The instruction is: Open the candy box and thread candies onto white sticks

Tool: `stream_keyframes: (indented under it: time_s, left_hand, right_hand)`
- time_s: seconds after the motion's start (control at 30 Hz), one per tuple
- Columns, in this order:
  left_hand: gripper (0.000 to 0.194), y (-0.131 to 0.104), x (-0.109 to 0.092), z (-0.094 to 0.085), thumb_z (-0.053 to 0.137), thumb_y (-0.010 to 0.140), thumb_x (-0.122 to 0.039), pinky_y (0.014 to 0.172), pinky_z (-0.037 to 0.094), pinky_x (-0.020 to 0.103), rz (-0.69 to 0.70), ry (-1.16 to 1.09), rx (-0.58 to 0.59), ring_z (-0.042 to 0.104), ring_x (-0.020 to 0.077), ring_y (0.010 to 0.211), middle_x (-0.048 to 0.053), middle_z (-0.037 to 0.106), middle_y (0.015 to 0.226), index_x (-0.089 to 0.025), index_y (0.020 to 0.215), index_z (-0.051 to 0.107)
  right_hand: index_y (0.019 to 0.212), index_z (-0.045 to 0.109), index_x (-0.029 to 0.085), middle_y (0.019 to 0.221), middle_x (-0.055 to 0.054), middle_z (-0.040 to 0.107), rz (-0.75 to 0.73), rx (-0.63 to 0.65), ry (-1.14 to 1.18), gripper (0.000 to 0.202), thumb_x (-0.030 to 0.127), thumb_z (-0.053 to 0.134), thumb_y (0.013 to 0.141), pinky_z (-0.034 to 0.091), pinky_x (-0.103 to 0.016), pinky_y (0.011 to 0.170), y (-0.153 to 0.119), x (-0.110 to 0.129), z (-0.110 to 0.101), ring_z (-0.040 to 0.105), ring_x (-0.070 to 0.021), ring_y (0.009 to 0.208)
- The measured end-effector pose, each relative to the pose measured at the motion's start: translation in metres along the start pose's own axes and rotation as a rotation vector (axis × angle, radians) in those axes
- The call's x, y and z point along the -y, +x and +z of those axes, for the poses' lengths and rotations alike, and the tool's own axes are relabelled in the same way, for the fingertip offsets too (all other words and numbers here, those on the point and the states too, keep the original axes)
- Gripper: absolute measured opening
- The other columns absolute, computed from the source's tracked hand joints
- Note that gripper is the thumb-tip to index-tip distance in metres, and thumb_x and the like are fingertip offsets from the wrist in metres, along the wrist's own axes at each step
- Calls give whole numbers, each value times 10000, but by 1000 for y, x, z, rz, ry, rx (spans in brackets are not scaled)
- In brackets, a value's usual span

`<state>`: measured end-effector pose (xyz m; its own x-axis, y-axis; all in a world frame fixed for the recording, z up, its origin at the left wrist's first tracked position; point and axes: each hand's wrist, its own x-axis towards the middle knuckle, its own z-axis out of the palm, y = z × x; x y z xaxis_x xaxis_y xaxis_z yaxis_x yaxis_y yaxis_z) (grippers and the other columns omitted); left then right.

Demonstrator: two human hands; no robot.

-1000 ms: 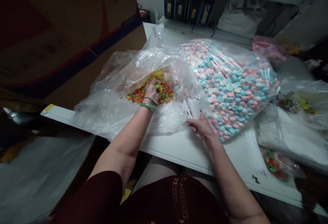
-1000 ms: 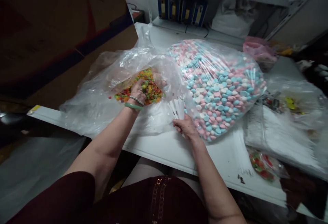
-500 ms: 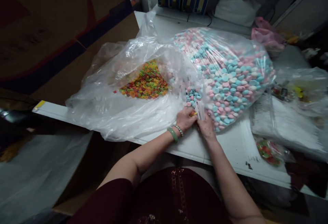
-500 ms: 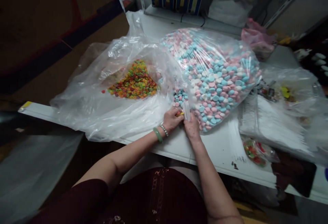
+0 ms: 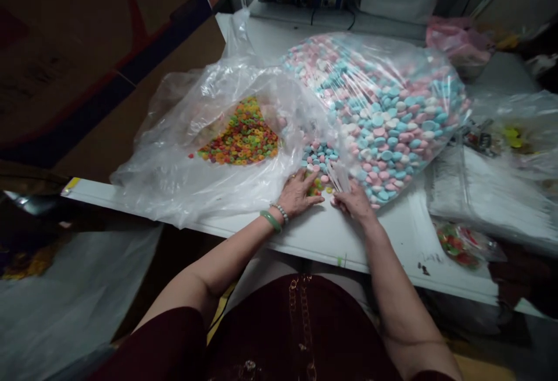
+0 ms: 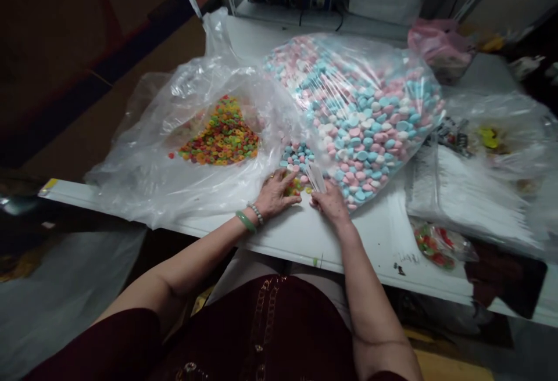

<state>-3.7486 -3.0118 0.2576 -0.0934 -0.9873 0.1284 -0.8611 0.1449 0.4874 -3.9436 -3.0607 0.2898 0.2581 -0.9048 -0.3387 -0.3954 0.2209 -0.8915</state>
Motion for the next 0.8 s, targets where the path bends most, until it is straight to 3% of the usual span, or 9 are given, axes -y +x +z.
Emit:
stream_keyframes:
  time_s: [0.1,0.17,0.23,0.3,0.37,0.43,0.5,0.67,0.8]
  left_hand:
    - [554,-11,1,-1,610,873,-465,1154,267,462,63,-39,-30,348,285,1412,100,426,1511,-281,1387,514]
    - [347,-23,-3,-1,523,935,-369,1188,166,533,131,-29,-49,302,280,1448,77,475,1486,-282,1258,616]
    - [267,-37,-11,-1,468,957,-302,1196,99,576,184,-29,-41,311,266,1448,55,535,1435,-281,1134,666]
    - [237,-51,-21,1,458,957,-283,1194,128,575,233,-57,-14,385,248,1404,47,589,1368,-278,1044,679]
    - [220,-62,-29,3,464,953,-304,1151,269,537,278,-110,-1,499,238,1297,64,637,1275,-266,989,678]
    - [245,-73,-35,3,465,951,-362,1015,431,456,307,-161,-7,600,226,1116,93,668,1160,-239,936,677]
    - [313,-87,-36,2,456,949,-432,835,501,355,314,-191,-8,633,195,935,107,673,1053,-214,913,677]
    - [410,-147,-36,-1,427,950,-514,611,443,250,296,-125,145,592,140,685,63,656,800,-198,938,689]
    - [375,-177,-47,21,382,980,-363,611,434,279,104,100,371,636,177,720,97,699,871,-180,908,702]
  right_hand:
    - [956,627,152,518,57,545,15,44,33,363,344,676,653,248,-206,331,-31,-5,-21,372,-71,350]
    - [827,619,152,483,57,514,81,-70,8,274,357,695,662,280,-198,337,-67,-22,-29,401,-74,363]
    - [758,601,158,453,54,497,188,-214,1,258,375,706,665,303,-204,335,-108,-48,-31,413,-83,362]
    - [717,584,161,448,45,505,294,-320,48,282,390,727,639,298,-213,319,-145,-74,-30,410,-87,346]
    - [688,573,158,457,37,515,330,-361,130,299,392,745,617,281,-214,312,-168,-93,-27,400,-80,336]
    - [707,591,146,472,35,524,317,-365,217,309,382,762,607,273,-209,315,-178,-103,-26,396,-70,338]
    - [793,632,126,485,42,529,291,-374,275,336,364,772,602,274,-202,321,-179,-105,-26,398,-65,346]
    - [873,656,110,494,52,529,230,-421,287,365,339,754,607,265,-198,315,-174,-107,-17,392,-61,344]
    - [856,649,118,505,49,534,195,-437,264,344,338,747,610,265,-195,312,-177,-112,-5,398,-62,352]
